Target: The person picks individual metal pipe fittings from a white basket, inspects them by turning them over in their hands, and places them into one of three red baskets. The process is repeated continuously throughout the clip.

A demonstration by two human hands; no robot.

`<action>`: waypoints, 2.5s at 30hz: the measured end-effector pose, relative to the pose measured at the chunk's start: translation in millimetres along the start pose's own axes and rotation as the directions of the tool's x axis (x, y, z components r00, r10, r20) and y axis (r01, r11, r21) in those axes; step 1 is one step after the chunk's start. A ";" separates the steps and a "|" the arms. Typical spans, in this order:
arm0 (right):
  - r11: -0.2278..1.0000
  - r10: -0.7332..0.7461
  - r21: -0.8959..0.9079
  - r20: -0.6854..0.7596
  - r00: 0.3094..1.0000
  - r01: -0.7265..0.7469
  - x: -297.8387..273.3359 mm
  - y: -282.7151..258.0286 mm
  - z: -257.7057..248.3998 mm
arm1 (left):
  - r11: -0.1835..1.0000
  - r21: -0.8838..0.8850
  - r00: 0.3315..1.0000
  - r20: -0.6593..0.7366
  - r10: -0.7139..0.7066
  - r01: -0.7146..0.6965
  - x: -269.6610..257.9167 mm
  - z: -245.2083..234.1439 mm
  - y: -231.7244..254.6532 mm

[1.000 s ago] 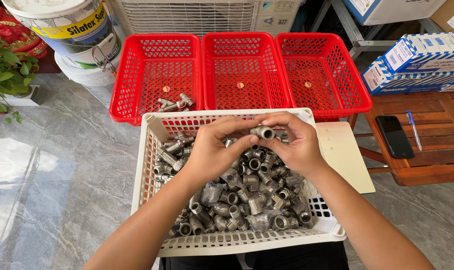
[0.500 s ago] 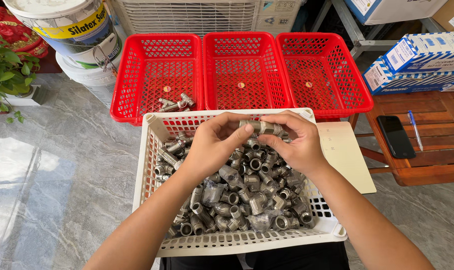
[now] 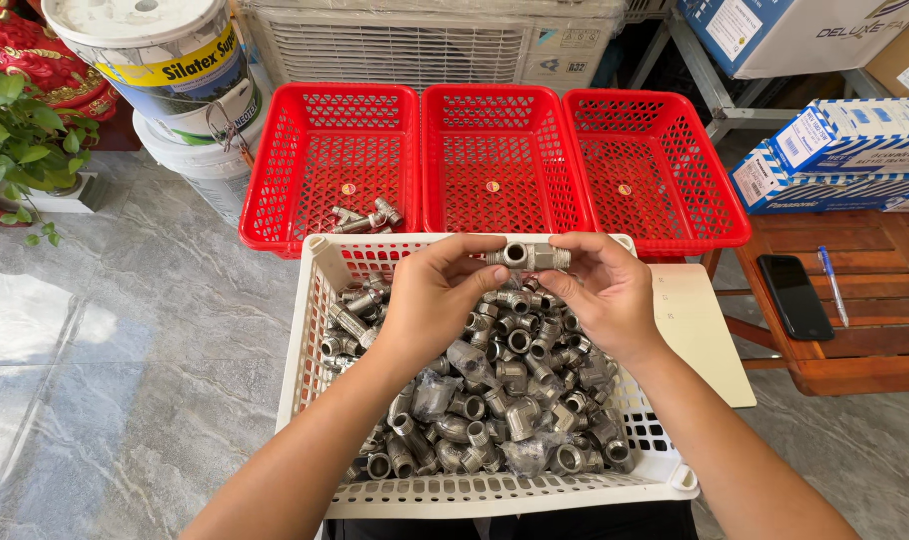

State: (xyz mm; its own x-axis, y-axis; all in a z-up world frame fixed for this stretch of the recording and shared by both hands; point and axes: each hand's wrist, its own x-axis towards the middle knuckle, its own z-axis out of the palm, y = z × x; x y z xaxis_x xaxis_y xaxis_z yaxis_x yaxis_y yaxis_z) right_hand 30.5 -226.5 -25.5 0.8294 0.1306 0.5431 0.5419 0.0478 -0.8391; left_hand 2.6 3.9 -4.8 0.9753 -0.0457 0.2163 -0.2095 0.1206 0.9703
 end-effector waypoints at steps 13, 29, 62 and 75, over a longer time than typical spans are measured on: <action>0.939 0.210 -0.297 0.091 0.973 -0.175 33.8 -39.2 37.0 | 0.734 0.674 0.992 0.005 -0.123 0.087 0.8 -36.2 52.9; 0.382 0.343 -0.861 0.469 0.814 0.335 178.5 139.2 196.0 | 0.297 0.944 0.969 -0.070 -0.237 0.141 -45.2 -127.5 11.3; 0.915 0.388 -0.174 0.129 0.913 -0.364 12.8 -16.9 12.4 | 0.421 0.886 0.970 0.238 -0.055 -0.193 21.7 7.1 7.2; 0.927 0.352 0.087 0.140 0.926 -0.365 11.8 5.7 0.5 | 0.924 0.381 0.994 0.083 -0.067 0.031 17.5 -3.9 -3.4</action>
State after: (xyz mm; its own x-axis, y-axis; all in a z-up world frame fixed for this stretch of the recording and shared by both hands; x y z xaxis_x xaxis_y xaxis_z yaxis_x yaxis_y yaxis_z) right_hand 43.3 -224.2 -23.8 0.9395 0.2759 0.2032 0.1875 0.0826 -0.9788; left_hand 20.7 6.6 -4.8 0.9779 -0.1359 0.1586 -0.1904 -0.2680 0.9444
